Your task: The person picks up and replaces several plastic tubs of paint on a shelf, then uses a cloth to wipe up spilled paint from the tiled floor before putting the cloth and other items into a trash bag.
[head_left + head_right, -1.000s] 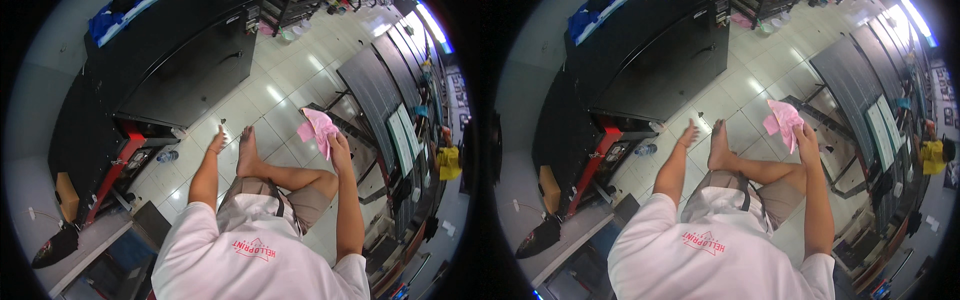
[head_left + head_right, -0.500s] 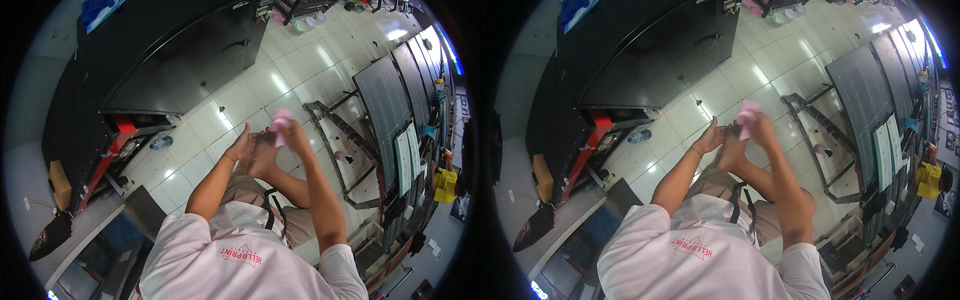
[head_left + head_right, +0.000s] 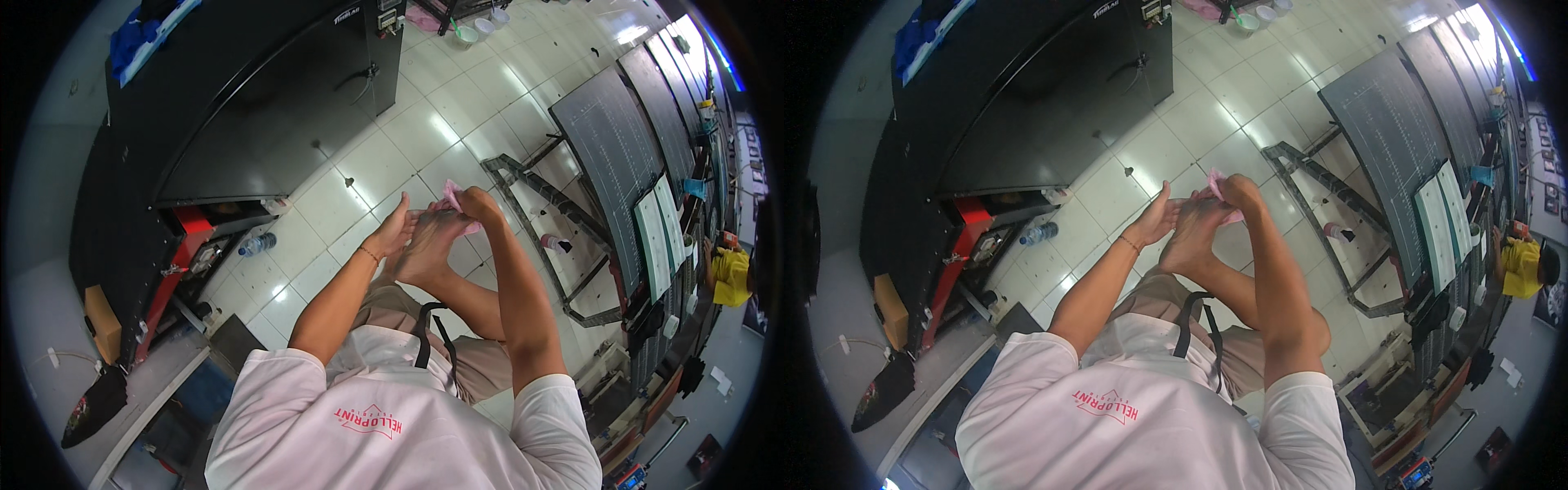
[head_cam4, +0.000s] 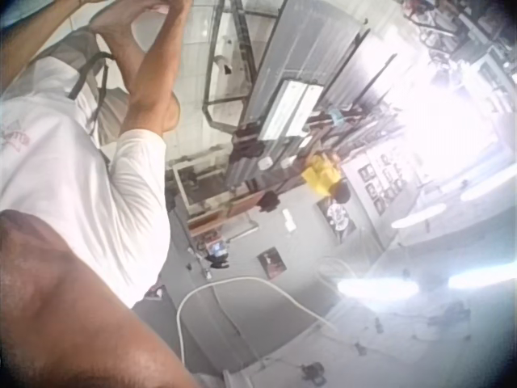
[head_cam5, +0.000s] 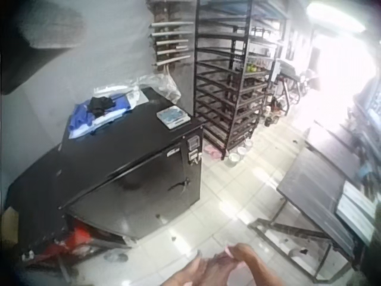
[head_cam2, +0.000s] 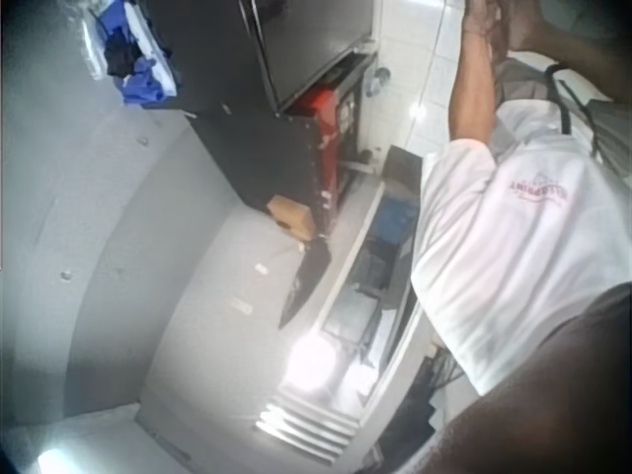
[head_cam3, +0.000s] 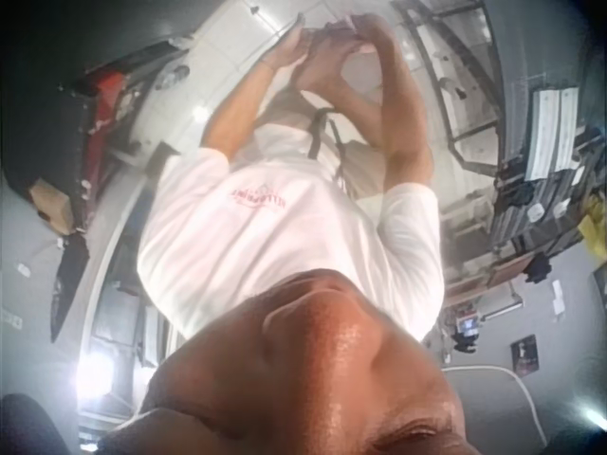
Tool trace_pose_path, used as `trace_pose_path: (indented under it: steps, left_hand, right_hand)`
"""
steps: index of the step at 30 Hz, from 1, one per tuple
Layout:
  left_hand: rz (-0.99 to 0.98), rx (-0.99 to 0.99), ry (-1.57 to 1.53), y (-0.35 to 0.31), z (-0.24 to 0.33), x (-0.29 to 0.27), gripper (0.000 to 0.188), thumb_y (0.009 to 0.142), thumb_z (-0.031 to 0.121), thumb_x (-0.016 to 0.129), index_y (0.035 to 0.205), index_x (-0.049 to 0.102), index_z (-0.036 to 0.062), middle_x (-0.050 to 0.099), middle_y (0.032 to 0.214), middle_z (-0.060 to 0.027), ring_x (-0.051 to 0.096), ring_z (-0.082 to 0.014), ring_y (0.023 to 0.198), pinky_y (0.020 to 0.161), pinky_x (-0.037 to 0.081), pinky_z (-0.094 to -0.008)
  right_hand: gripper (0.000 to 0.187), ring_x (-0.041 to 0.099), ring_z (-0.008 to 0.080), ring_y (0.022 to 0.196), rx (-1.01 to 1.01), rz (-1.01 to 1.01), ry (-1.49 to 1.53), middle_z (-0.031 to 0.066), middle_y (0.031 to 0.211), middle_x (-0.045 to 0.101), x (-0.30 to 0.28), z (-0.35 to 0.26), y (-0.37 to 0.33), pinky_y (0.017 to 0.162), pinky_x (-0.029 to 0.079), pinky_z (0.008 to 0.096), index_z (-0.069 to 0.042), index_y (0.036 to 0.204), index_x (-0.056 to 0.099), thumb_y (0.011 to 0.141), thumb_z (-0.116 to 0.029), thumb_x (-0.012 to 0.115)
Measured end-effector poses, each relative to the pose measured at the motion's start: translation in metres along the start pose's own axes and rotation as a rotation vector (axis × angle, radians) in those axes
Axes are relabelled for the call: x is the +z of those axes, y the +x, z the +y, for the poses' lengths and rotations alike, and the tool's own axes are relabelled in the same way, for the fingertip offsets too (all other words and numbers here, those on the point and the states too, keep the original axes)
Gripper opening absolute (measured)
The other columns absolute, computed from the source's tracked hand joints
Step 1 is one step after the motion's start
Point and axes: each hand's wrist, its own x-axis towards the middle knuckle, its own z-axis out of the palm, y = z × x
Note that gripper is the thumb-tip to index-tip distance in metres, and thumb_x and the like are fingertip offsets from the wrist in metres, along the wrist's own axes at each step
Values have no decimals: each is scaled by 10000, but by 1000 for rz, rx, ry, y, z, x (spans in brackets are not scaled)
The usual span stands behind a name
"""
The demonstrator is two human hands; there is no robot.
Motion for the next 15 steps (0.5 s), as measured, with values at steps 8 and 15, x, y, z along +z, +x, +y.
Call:
trace_pose_path:
  steps: [8, 15]
  left_hand:
    - [75, 17, -148, -14, -30, -19, 919, 877, 725, 176, 1304, 440, -45, 530, 1283, -114, 493, -194, 1169, 1023, 330, -348]
    - [130, 19, -9, -16, -19, 4, 901, 886, 713, 175, 1320, 433, -32, 532, 1284, -117, 496, -198, 1156, 1014, 332, -346]
  right_hand:
    - [441, 675, 288, 783, -124, 101, 72, 223, 816, 668, -57, 74, 2, 716, 508, 426, 8, 891, 663, 907, -349, 406]
    - [324, 672, 245, 739, -176, -12, 297, 155, 878, 691, 31, -16, -37, 680, 524, 397, -41, 993, 668, 816, -301, 588]
